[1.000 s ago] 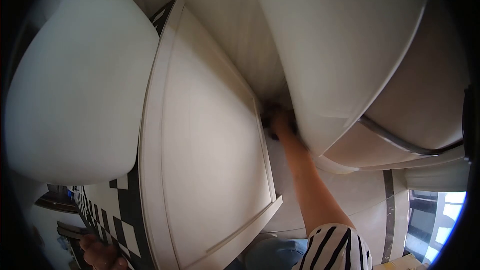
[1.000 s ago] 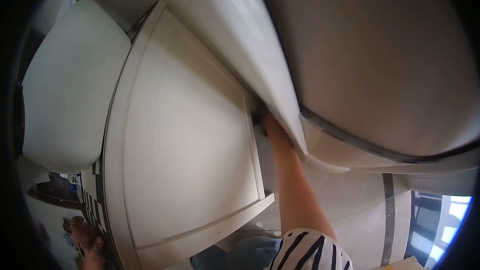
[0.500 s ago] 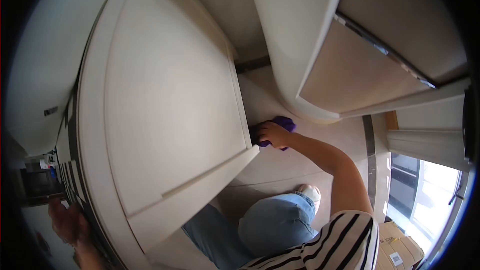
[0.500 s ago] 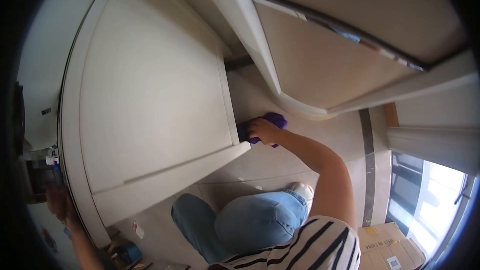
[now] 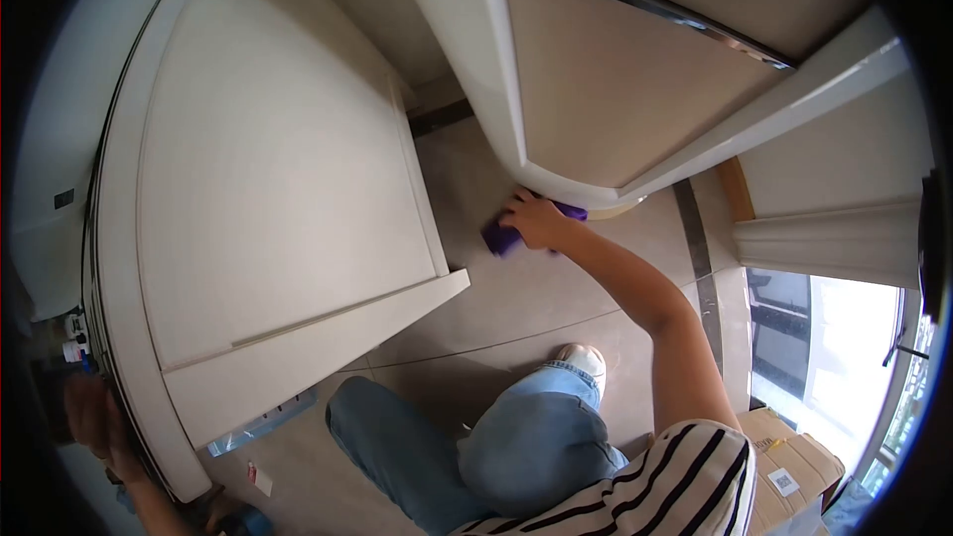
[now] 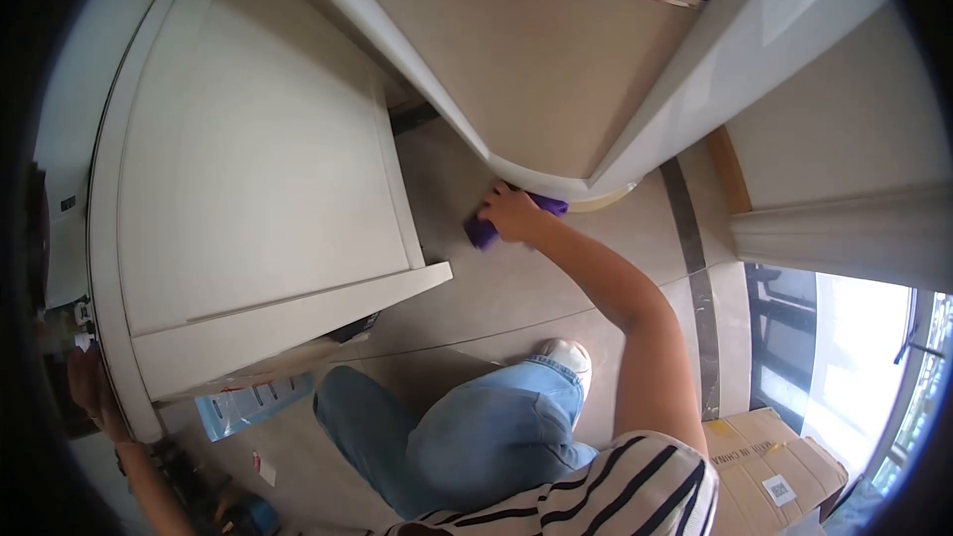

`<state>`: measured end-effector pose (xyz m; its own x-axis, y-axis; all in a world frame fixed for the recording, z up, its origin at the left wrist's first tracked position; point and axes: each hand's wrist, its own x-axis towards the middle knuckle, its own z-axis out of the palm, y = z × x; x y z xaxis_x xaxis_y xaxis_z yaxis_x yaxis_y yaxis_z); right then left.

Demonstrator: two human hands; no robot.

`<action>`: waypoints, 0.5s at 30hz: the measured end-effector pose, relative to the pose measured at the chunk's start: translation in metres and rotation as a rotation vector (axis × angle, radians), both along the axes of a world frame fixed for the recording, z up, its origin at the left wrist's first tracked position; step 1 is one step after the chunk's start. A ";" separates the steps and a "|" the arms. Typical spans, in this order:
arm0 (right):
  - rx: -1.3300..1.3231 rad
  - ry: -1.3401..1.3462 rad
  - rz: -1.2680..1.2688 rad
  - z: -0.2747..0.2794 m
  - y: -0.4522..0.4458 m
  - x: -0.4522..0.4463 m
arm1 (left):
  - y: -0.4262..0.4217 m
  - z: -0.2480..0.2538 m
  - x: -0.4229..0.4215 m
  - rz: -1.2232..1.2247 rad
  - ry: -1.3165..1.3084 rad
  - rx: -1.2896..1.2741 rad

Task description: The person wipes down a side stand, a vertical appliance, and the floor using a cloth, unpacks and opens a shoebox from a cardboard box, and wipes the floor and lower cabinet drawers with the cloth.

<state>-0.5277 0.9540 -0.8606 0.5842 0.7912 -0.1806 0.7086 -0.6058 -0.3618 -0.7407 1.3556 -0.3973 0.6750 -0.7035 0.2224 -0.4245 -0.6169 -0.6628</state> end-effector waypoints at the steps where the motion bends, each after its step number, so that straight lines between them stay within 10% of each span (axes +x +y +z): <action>1: -0.007 0.001 -0.009 -0.014 -0.001 -0.005 | 0.029 0.000 -0.018 0.140 0.029 -0.023; 9: 0.130 -0.037 -0.164 -0.027 -0.184 -0.101 | 0.117 0.011 -0.035 0.230 -0.121 0.213; 15: 0.024 0.305 -0.023 0.014 -0.274 -0.141 | -0.016 -0.001 0.007 0.054 -0.027 -0.007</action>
<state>-0.6683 0.6804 -0.8461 0.5239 0.7844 -0.3320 0.5512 -0.6093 -0.5700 -0.7334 1.3401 -0.3982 0.7056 -0.6644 0.2464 -0.3723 -0.6434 -0.6689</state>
